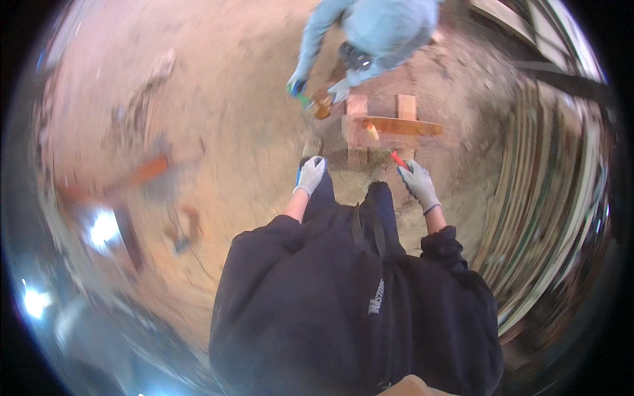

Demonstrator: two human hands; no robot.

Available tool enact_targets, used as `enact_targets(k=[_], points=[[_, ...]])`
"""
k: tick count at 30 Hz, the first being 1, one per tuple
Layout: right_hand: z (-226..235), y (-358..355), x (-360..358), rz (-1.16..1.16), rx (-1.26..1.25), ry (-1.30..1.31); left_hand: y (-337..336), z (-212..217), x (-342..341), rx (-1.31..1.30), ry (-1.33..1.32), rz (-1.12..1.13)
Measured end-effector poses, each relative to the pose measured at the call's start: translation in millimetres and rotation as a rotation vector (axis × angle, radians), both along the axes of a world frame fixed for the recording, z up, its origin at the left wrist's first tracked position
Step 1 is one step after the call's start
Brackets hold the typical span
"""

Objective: The person uses a paint roller to apply a finish to a large wooden board. They repeatedly roll the finish across the surface, occasionally dipping the roller into a container to reload. Another person is present and also applies finish to the same board.

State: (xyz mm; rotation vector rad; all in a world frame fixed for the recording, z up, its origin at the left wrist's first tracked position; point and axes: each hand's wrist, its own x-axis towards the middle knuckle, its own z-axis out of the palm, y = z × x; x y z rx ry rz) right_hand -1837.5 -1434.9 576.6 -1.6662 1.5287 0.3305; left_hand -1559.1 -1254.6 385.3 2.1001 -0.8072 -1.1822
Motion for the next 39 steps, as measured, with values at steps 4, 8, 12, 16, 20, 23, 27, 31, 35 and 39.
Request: enact_targets(k=[4,8,12,16,20,23,27,31,35,39], points=[[-47.0,-65.2,32.8,0.45,-0.003,-0.072,39.0,47.8,-107.4,0.088,-0.407,0.07],[-102.5,-74.3,75.3,0.753,-0.213,-0.131,93.8,55.1,-196.1,0.373,-0.397,-0.062],[-171.1,-77.0,148.0,1.012,-0.333,-0.083,123.4,59.0,-226.4,0.503,-0.162,-0.064],[-253.3,-70.0,208.9,1.211,-0.452,0.04,144.1,66.0,-222.9,0.462,-0.057,0.045],[-328.5,-30.4,236.1,1.346,-0.453,0.222,165.5,51.1,-201.5,0.575,-0.051,0.232],[-389.1,-6.5,260.9,1.384,-0.419,0.318,181.4,34.6,-179.4,0.572,-0.063,0.252],[-479.2,-3.4,285.3,1.595,-0.577,0.402,207.5,21.1,-162.5,0.552,-0.066,0.298],[-570.2,-6.6,292.9,1.488,-0.562,0.482,230.3,7.2,-158.8,0.606,0.048,0.274],[-611.1,-3.9,284.4,1.349,-0.48,0.515,238.5,-1.1,-153.4,0.593,0.087,0.291],[-588.3,1.8,281.7,1.234,-0.43,0.506,240.3,-3.8,-147.5,0.572,0.042,0.245]])
